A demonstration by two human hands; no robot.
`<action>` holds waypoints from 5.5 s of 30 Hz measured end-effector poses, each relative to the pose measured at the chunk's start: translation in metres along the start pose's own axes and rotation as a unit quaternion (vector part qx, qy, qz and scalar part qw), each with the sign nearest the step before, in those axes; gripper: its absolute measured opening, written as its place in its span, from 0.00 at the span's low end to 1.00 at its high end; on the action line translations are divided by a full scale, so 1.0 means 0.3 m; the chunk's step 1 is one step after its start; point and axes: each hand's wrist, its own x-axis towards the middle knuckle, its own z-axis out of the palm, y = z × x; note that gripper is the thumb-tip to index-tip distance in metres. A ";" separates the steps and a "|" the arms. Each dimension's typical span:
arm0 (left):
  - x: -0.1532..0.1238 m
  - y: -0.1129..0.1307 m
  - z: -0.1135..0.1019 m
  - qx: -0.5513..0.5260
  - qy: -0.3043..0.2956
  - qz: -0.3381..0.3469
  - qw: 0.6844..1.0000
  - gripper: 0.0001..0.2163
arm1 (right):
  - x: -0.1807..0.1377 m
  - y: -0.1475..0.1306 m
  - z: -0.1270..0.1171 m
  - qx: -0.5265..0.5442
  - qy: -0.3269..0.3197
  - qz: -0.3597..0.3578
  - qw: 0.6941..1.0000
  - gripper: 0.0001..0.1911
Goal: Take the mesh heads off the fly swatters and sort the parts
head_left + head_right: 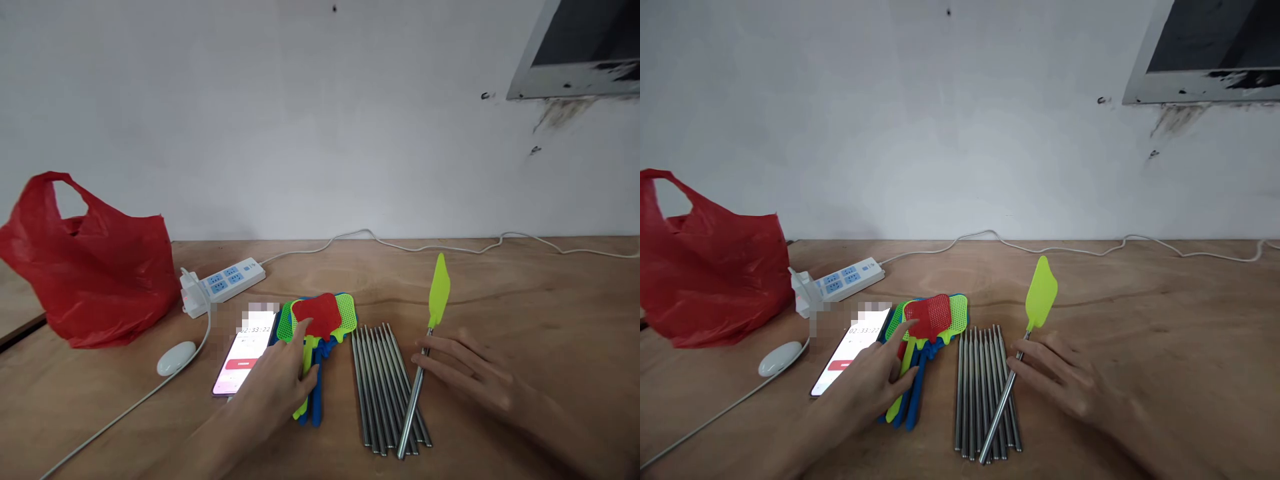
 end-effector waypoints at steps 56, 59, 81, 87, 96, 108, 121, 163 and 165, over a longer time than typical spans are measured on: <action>0.058 -0.021 0.023 -0.188 0.267 0.101 0.940 0.13 | 0.218 -0.070 0.044 0.721 -0.140 0.509 0.449 0.21; 0.057 -0.030 0.027 -0.256 0.278 0.117 0.918 0.14 | 0.209 -0.067 0.040 0.721 -0.171 0.499 0.450 0.18; 0.028 -0.063 0.060 -0.370 0.179 0.221 0.885 0.15 | 0.203 -0.106 0.048 0.738 -0.163 0.508 0.415 0.21; 0.034 -0.059 0.048 -0.351 0.210 0.267 0.872 0.18 | 0.203 -0.107 0.024 0.787 -0.234 0.446 0.356 0.19; 0.069 -0.046 0.055 -0.305 0.240 0.342 0.856 0.12 | 0.199 -0.110 0.029 0.809 -0.249 0.386 0.368 0.17; 0.038 -0.025 0.024 -0.388 0.157 0.250 0.873 0.11 | 0.203 -0.115 0.026 0.763 -0.270 0.396 0.435 0.21; 0.089 -0.075 -0.013 -0.648 0.032 0.035 0.760 0.14 | 0.182 -0.058 0.049 0.701 -0.216 0.434 0.523 0.20; 0.146 -0.095 0.042 -0.396 0.203 0.080 0.892 0.17 | 0.205 -0.084 0.084 0.691 0.147 0.568 0.421 0.21; 0.145 -0.099 0.043 -0.352 0.219 0.075 0.907 0.16 | 0.205 -0.086 0.085 0.687 0.148 0.572 0.422 0.21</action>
